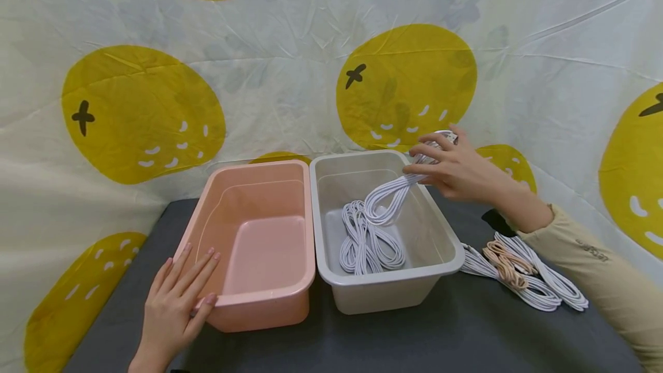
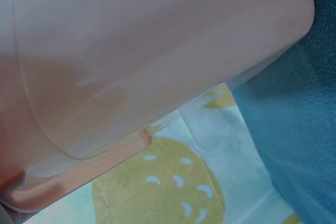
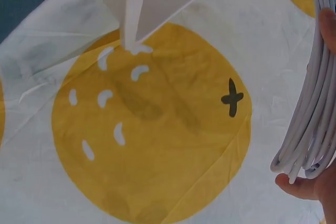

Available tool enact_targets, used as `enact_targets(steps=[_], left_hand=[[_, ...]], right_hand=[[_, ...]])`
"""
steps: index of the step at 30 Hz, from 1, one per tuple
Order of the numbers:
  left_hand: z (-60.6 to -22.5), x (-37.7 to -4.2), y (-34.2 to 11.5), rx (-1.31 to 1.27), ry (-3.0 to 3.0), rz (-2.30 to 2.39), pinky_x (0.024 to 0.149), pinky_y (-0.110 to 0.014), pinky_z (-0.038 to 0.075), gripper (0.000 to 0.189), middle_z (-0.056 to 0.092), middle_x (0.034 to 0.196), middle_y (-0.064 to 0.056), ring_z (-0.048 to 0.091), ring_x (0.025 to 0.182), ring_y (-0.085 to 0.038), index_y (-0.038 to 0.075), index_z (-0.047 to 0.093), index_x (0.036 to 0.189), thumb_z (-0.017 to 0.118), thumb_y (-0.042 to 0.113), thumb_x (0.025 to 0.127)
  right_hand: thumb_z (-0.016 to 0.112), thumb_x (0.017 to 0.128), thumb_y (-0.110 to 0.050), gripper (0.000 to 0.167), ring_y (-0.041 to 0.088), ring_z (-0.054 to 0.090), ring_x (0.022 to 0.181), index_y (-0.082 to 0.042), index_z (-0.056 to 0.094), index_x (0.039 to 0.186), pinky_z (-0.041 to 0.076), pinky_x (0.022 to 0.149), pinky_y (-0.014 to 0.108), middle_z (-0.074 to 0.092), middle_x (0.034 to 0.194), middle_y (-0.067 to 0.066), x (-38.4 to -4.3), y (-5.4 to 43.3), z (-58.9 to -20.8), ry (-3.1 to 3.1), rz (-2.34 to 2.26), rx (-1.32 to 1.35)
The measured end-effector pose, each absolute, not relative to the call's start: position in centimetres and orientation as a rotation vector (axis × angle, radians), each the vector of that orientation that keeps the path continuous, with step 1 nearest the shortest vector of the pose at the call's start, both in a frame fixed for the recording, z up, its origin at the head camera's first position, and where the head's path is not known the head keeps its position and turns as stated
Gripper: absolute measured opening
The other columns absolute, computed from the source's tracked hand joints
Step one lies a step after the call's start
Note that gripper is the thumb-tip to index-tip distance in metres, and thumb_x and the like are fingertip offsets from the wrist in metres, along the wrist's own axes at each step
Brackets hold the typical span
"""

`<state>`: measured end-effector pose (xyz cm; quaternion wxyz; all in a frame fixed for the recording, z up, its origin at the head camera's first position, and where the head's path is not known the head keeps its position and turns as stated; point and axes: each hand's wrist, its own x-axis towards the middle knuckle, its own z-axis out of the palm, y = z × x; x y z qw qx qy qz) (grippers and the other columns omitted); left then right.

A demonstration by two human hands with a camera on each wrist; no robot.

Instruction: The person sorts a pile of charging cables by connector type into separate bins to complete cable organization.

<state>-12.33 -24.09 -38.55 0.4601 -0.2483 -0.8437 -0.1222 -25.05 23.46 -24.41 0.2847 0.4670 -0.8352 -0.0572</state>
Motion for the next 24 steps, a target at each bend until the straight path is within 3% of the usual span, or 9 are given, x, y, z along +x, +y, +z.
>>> enact_targets(steps=[17,24], left_hand=[[-38.5,-12.3,-24.2,-0.603,-2.104,-0.294,0.112,-0.038,0.014,0.052,0.055,0.126,0.001,0.039,0.128,-0.027,0.015,0.058,0.120,0.034,0.050,0.090],[-38.4,-12.2,-24.2,-0.598,-2.110,-0.287,0.112,-0.037,0.014,0.053,0.056,0.126,0.001,0.039,0.128,-0.027,0.015,0.058,0.121,0.033,0.050,0.090]], right_hand=[[0.065,0.077,-0.013,0.035,0.032,0.037,0.119,-0.024,0.061,0.110,0.018,0.091,0.073,0.052,0.118,0.009,-27.7,19.2,-25.2,-2.280,-0.195,1.386],[0.062,0.079,-0.004,0.043,0.033,0.025,0.133,-0.023,0.058,0.117,0.012,0.098,0.069,0.040,0.138,0.009,-28.5,18.4,-25.6,-2.411,-0.091,1.407]])
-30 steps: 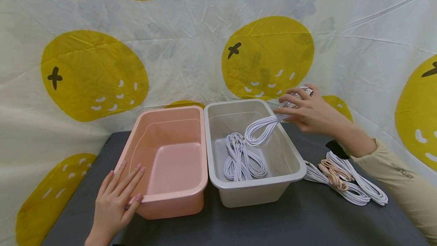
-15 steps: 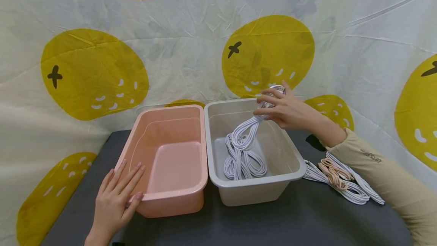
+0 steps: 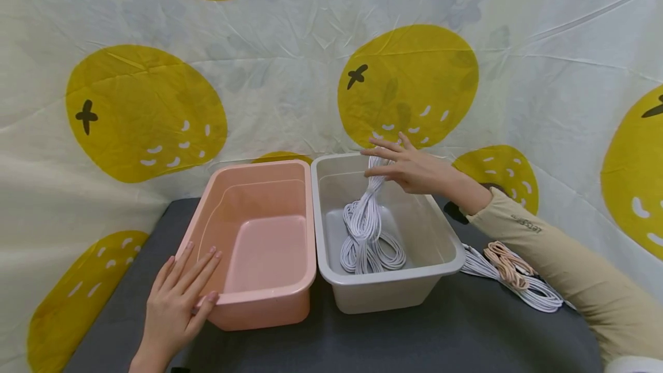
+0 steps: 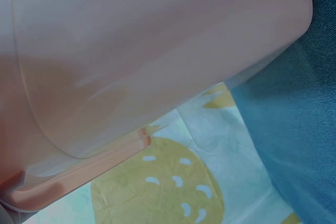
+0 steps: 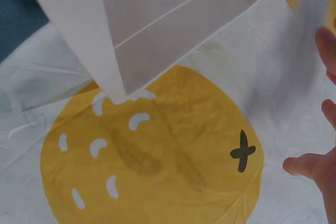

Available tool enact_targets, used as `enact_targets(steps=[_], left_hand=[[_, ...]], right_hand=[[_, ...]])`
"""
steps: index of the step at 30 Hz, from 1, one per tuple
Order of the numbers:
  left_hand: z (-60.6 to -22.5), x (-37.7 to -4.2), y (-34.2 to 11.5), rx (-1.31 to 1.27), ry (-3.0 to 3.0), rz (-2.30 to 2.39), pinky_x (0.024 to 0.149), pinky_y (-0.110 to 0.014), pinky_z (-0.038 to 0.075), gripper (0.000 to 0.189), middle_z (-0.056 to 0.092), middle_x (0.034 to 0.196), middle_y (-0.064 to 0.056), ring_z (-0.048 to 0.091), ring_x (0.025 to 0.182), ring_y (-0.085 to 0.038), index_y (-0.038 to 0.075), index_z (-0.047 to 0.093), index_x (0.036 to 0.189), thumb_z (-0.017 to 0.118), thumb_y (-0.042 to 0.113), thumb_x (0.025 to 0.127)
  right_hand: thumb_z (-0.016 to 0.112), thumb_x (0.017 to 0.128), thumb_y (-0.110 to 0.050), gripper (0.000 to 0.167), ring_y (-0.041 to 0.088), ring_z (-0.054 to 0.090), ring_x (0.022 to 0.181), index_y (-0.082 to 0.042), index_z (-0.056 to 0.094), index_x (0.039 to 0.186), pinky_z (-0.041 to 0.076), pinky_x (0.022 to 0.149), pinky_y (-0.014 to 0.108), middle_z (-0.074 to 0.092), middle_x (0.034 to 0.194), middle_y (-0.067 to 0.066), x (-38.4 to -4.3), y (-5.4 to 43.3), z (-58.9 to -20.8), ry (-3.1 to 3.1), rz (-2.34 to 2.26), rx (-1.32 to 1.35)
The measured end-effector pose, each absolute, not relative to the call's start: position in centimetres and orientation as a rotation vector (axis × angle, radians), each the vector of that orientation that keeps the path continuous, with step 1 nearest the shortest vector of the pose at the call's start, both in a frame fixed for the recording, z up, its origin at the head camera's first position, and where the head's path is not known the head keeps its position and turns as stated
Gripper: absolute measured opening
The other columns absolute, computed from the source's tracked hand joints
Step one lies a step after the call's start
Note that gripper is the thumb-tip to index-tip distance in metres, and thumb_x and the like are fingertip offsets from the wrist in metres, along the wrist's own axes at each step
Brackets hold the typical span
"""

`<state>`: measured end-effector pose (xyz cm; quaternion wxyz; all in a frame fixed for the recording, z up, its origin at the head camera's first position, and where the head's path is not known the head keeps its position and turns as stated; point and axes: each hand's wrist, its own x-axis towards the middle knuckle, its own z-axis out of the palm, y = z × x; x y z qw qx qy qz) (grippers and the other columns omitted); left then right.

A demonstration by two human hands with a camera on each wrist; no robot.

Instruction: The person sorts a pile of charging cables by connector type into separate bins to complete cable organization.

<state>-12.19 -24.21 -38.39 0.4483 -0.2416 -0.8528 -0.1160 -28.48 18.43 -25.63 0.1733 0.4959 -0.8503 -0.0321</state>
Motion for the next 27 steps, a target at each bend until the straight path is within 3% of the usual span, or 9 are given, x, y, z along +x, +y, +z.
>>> enact_targets(steps=[4,13,20,27], left_hand=[[-38.4,-12.2,-24.2,-0.599,-2.107,-0.286,0.112,-0.037,0.014,0.053,0.056,0.126,0.001,0.039,0.128,-0.026,0.015,0.058,0.120,0.033,0.051,0.090],[-38.4,-12.3,-24.1,-0.612,-2.077,-0.298,0.112,-0.037,0.016,0.052,0.056,0.126,0.001,0.040,0.127,-0.027,0.014,0.059,0.119,0.034,0.050,0.090],[-38.5,-12.3,-24.1,-0.609,-2.069,-0.300,0.112,-0.037,0.015,0.052,0.056,0.126,0.001,0.040,0.127,-0.027,0.014,0.060,0.118,0.035,0.050,0.090],[-38.5,-12.3,-24.1,-0.606,-2.077,-0.305,0.112,-0.037,0.015,0.052,0.056,0.126,0.001,0.040,0.127,-0.027,0.014,0.059,0.119,0.035,0.050,0.090]], right_hand=[[0.063,0.079,-0.005,0.046,0.034,0.020,0.135,-0.024,0.056,0.120,0.010,0.099,0.068,0.034,0.143,0.010,-28.5,18.7,-25.7,-2.483,-0.026,1.396],[0.070,0.073,-0.012,0.040,0.035,0.040,0.120,-0.017,0.061,0.112,0.027,0.098,0.059,0.048,0.130,0.015,-27.8,20.0,-25.7,-2.344,-0.031,1.400],[0.073,0.069,-0.011,0.042,0.034,0.045,0.112,-0.014,0.062,0.109,0.037,0.091,0.054,0.051,0.124,0.016,-27.0,21.6,-25.7,-2.246,0.034,1.391],[0.058,0.083,-0.030,0.027,0.031,0.049,0.106,-0.015,0.063,0.104,0.044,0.083,0.051,0.055,0.119,0.014,-25.7,23.2,-25.7,-2.246,0.066,1.314]])
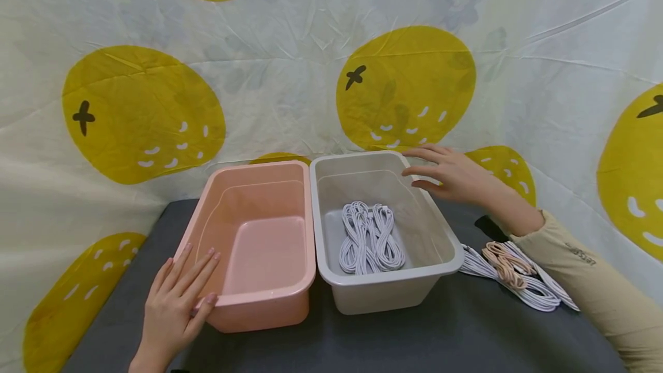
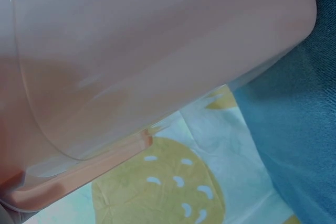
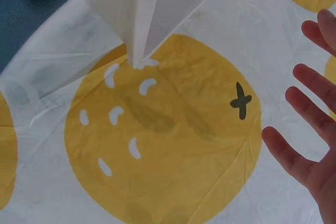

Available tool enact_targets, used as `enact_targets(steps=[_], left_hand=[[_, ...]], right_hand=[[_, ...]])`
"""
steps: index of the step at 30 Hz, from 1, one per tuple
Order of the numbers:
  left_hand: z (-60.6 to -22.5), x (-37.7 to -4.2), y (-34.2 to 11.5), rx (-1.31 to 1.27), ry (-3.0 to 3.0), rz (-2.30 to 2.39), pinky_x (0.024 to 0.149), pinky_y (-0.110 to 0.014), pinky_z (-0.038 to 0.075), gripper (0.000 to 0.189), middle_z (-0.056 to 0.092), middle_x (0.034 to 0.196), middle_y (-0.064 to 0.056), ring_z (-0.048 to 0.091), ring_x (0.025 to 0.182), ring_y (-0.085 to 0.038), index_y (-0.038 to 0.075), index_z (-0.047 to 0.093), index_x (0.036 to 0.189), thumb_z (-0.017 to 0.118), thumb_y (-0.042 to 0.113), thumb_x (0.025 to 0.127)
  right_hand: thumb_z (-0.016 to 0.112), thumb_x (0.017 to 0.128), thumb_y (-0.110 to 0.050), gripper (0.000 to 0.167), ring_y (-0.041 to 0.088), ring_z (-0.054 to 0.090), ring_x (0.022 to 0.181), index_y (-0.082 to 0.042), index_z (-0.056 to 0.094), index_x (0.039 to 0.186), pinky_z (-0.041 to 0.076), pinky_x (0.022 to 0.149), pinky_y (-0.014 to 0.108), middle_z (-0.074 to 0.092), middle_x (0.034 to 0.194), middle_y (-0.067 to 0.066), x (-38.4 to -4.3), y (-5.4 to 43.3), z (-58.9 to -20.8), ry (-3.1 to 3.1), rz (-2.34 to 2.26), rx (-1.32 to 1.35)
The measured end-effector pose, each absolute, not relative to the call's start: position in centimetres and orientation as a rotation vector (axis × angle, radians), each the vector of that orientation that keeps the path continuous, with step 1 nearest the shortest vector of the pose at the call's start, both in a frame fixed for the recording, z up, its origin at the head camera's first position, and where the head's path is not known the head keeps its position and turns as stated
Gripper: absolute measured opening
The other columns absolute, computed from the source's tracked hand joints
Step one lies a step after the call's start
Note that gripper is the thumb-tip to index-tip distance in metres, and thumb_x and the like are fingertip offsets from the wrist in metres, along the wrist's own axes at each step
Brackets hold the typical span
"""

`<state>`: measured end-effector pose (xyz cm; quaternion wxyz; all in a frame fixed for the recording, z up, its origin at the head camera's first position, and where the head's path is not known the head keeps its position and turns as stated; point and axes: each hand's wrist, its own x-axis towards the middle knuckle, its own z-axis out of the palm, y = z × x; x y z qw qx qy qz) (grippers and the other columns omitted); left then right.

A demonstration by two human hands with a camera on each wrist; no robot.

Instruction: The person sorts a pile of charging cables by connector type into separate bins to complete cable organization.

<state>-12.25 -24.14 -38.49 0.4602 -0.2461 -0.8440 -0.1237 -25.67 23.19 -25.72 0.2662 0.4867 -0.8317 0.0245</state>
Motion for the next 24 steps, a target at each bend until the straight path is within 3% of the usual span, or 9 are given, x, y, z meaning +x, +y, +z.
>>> enact_targets(steps=[4,9,24], left_hand=[[-38.5,-12.3,-24.1,-0.604,-2.084,-0.308,0.112,-0.037,0.015,0.052,0.056,0.126,0.001,0.040,0.127,-0.027,0.014,0.059,0.119,0.035,0.050,0.090],[-38.5,-12.3,-24.2,-0.604,-2.081,-0.308,0.112,-0.037,0.014,0.053,0.056,0.126,0.001,0.040,0.127,-0.027,0.014,0.059,0.119,0.035,0.050,0.090],[-38.6,-12.4,-24.2,-0.613,-2.065,-0.307,0.112,-0.037,0.016,0.053,0.056,0.126,0.002,0.040,0.127,-0.027,0.013,0.060,0.118,0.034,0.050,0.090]], right_hand=[[0.047,0.087,-0.039,0.034,0.030,0.050,0.104,-0.014,0.065,0.103,0.044,0.080,0.049,0.057,0.116,0.013,-24.8,24.2,-25.8,-2.253,0.098,1.250],[0.027,0.090,-0.051,0.055,0.031,0.051,0.101,-0.011,0.065,0.099,0.043,0.080,0.050,0.059,0.110,0.014,-24.3,25.6,-26.4,-2.200,0.132,1.198],[0.029,0.091,-0.052,0.059,0.028,0.052,0.090,-0.004,0.062,0.103,0.037,0.075,0.036,0.062,0.099,0.013,-21.7,31.2,-29.5,-2.210,0.162,1.019]])
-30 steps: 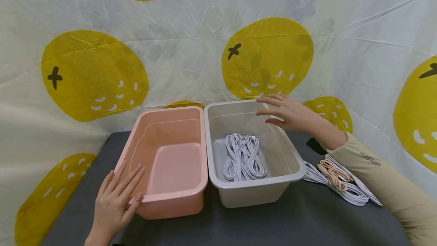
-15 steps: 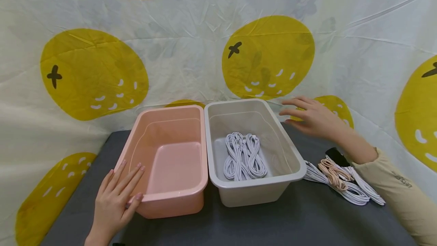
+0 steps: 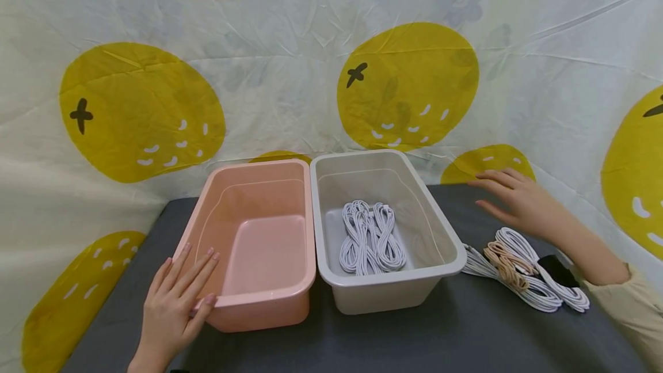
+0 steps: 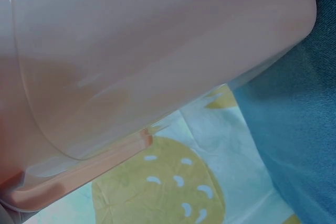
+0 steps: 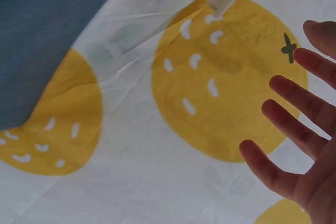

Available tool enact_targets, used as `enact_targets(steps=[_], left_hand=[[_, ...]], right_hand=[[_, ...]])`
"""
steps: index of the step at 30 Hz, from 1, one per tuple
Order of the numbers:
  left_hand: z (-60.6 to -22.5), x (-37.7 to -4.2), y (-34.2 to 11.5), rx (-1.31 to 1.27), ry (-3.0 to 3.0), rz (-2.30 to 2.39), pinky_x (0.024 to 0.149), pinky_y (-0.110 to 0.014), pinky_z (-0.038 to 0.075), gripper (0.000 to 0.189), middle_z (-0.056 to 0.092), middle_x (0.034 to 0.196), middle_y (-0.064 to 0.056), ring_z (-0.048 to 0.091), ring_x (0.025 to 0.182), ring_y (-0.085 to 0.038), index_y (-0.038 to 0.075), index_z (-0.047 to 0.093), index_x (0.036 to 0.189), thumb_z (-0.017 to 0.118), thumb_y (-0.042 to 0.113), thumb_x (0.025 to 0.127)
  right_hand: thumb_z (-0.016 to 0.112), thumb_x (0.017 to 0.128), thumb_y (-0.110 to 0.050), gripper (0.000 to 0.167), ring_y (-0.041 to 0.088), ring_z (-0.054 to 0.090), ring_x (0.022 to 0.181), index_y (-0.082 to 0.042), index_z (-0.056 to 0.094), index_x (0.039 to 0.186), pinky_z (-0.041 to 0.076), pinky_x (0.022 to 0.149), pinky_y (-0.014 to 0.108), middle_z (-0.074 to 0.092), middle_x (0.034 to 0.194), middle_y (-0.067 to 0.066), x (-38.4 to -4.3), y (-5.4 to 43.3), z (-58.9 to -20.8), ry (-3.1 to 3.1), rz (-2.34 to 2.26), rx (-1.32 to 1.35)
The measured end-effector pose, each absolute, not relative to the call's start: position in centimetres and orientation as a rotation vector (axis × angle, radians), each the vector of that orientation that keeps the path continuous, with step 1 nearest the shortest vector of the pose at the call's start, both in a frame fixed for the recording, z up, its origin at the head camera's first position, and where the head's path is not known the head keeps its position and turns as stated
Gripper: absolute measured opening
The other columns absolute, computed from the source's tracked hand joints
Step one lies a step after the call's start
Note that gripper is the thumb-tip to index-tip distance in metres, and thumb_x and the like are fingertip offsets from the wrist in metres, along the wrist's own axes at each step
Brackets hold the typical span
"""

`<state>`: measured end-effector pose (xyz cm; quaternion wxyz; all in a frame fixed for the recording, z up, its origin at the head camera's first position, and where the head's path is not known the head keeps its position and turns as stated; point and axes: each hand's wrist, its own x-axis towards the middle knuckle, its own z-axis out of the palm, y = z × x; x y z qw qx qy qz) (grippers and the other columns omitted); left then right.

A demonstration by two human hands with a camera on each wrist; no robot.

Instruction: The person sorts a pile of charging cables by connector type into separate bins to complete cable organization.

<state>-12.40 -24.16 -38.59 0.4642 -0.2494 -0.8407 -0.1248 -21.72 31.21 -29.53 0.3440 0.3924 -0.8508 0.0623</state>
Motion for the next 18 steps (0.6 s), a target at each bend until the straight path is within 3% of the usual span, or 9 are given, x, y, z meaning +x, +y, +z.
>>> enact_targets(steps=[3,10,18], left_hand=[[-38.6,-12.4,-24.2,-0.609,-2.070,-0.307,0.112,-0.038,0.016,0.053,0.056,0.126,0.002,0.040,0.127,-0.027,0.013,0.060,0.118,0.034,0.050,0.090],[-38.5,-12.4,-24.1,-0.606,-2.075,-0.310,0.112,-0.038,0.015,0.053,0.056,0.125,0.001,0.040,0.127,-0.027,0.014,0.060,0.118,0.034,0.050,0.090],[-38.4,-12.3,-24.1,-0.595,-2.092,-0.305,0.112,-0.038,0.015,0.053,0.057,0.125,0.000,0.040,0.127,-0.027,0.014,0.059,0.119,0.033,0.050,0.090]], right_hand=[[0.030,0.089,-0.054,0.061,0.028,0.052,0.091,-0.003,0.061,0.105,0.035,0.077,0.033,0.061,0.099,0.012,-20.9,32.6,-30.3,-2.258,0.160,0.956],[0.064,0.079,-0.033,0.044,0.030,0.051,0.089,-0.002,0.057,0.110,0.039,0.073,0.042,0.060,0.100,0.017,-18.9,35.5,-31.9,-2.388,0.150,0.775],[0.068,0.075,-0.028,0.044,0.037,0.051,0.088,-0.001,0.055,0.108,0.041,0.065,0.055,0.060,0.097,0.023,-18.2,37.8,-34.0,-2.496,0.077,0.609]])
